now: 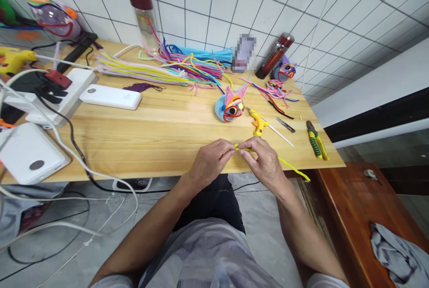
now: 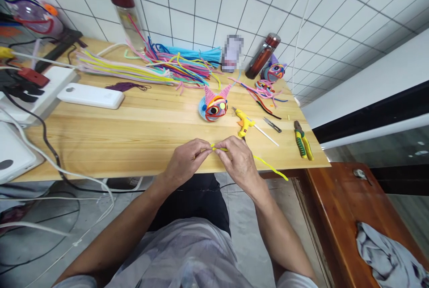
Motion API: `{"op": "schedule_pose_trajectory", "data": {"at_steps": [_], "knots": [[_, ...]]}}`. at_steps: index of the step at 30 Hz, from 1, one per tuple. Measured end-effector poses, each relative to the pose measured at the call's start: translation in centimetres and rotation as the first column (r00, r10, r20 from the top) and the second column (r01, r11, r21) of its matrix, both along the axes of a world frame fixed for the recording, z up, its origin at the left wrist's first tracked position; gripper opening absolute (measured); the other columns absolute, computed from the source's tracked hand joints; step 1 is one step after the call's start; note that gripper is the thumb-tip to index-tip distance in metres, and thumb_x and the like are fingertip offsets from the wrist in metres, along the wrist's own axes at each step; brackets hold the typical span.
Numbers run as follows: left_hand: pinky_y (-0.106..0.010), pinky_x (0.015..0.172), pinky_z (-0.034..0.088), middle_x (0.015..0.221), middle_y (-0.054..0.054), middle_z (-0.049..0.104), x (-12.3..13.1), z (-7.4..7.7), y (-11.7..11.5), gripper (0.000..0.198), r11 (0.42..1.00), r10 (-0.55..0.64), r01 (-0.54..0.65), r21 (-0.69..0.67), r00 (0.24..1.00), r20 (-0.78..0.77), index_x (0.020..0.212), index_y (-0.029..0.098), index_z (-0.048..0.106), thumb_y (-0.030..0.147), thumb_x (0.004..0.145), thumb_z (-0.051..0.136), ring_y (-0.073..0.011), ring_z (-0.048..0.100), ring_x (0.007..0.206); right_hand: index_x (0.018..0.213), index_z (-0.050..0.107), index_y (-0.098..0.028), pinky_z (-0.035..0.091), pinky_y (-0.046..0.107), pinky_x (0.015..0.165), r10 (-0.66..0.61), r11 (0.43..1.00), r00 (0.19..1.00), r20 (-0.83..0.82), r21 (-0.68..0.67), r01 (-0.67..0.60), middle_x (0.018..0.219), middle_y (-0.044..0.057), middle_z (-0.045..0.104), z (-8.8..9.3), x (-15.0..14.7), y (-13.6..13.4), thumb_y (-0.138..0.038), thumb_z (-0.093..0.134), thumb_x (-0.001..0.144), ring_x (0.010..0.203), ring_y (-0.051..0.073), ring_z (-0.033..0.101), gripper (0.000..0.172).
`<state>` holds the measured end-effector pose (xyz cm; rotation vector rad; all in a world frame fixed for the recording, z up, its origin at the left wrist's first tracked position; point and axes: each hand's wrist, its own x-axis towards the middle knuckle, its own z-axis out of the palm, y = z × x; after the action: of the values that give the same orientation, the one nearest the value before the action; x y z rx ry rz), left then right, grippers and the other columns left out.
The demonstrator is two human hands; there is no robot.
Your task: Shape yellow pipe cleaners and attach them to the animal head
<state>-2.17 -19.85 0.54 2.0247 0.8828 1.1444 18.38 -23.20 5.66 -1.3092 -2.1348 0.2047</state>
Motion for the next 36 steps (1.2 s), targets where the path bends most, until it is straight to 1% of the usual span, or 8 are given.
{"op": "schedule_pose_trajectory", "data": {"at_steps": [8,12,14,17,19,24,32,36], "knots": [[-0.029,0.092,0.059,0.101,-0.005,0.085,-0.3,0.1,0.0,0.010,0.979,0.121,-0.116,-0.169,0.992,0.020,0.098,0.023,0.078,0.019,0.101,0.069,-0.0181,0.077,0.090,0.100,0.072,-0.026,0.053,0.040,0.078,-0.002,0.998,1.000,0.010,0.064,0.002,0.091,0.005,0.076,-0.3,-0.2,0.5,-0.025,0.065,0.109,0.085,0.025,0.071,0.012],[-0.028,0.087,0.058,0.099,-0.004,0.084,-0.5,-0.2,0.1,0.009,0.971,0.154,-0.143,-0.192,0.987,0.043,0.097,0.023,0.078,0.018,0.100,0.070,-0.0166,0.073,0.081,0.102,0.073,-0.025,0.053,0.040,0.078,-0.011,0.996,1.000,0.005,0.085,0.010,0.092,0.005,0.076,-0.5,-0.4,0.9,-0.023,0.066,0.108,0.086,0.025,0.072,0.009],[-0.027,0.083,0.057,0.098,-0.003,0.084,-0.5,-0.2,0.1,0.008,0.962,0.164,-0.145,-0.233,0.984,0.064,0.102,0.023,0.077,0.019,0.098,0.072,-0.0146,0.070,0.075,0.102,0.073,-0.026,0.054,0.040,0.079,-0.025,0.997,1.000,-0.003,0.074,0.025,0.092,0.005,0.076,-0.5,-0.4,1.0,-0.023,0.065,0.107,0.087,0.025,0.072,0.010],[-0.024,0.072,0.053,0.104,-0.002,0.084,-0.5,0.2,0.3,0.024,0.923,0.182,-0.135,-0.360,0.978,0.100,0.116,0.023,0.075,0.024,0.093,0.078,-0.0119,0.065,0.069,0.102,0.074,-0.027,0.055,0.041,0.081,-0.041,0.998,0.999,-0.004,0.055,0.041,0.093,0.006,0.077,-0.4,-0.4,1.0,-0.023,0.065,0.107,0.088,0.026,0.072,0.011],[-0.023,0.067,0.050,0.105,-0.002,0.084,-0.7,0.6,0.4,0.025,0.901,0.154,-0.093,-0.423,0.981,0.114,0.117,0.022,0.075,0.028,0.092,0.077,-0.0112,0.063,0.067,0.101,0.074,-0.027,0.055,0.042,0.080,-0.039,0.997,0.999,0.006,0.068,0.039,0.092,0.006,0.076,-0.4,-0.3,1.0,-0.024,0.064,0.108,0.088,0.026,0.072,0.012],[-0.025,0.069,0.046,0.080,0.001,0.079,-1.0,1.5,0.6,0.019,0.900,0.018,0.008,-0.436,0.998,0.055,0.092,0.021,0.078,0.033,0.097,0.065,-0.0141,0.063,0.070,0.102,0.076,-0.027,0.051,0.042,0.082,-0.048,0.993,0.994,0.094,0.114,0.038,0.091,0.006,0.075,-0.2,0.1,1.1,-0.027,0.060,0.112,0.090,0.026,0.070,0.019],[-0.028,0.077,0.049,0.085,-0.001,0.082,0.6,2.1,1.6,0.024,0.923,-0.070,0.049,-0.383,0.997,-0.041,0.083,0.023,0.077,0.035,0.093,0.059,-0.0176,0.068,0.076,0.110,0.079,-0.029,0.050,0.048,0.100,-0.094,0.983,0.980,0.173,0.170,0.065,0.118,0.009,0.077,-0.2,1.3,2.3,-0.025,0.060,0.111,0.110,0.027,0.069,0.019],[-0.028,0.067,0.043,0.077,-0.002,0.076,1.9,2.6,2.0,0.031,0.891,0.019,-0.027,-0.453,1.000,-0.023,0.080,0.022,0.076,0.045,0.093,0.061,-0.0171,0.061,0.069,0.134,0.072,-0.029,0.053,0.056,0.108,-0.259,0.916,0.966,0.030,0.324,0.235,0.139,0.015,0.071,-1.7,3.3,1.2,-0.026,0.065,0.107,0.130,0.033,0.066,0.028]]}}
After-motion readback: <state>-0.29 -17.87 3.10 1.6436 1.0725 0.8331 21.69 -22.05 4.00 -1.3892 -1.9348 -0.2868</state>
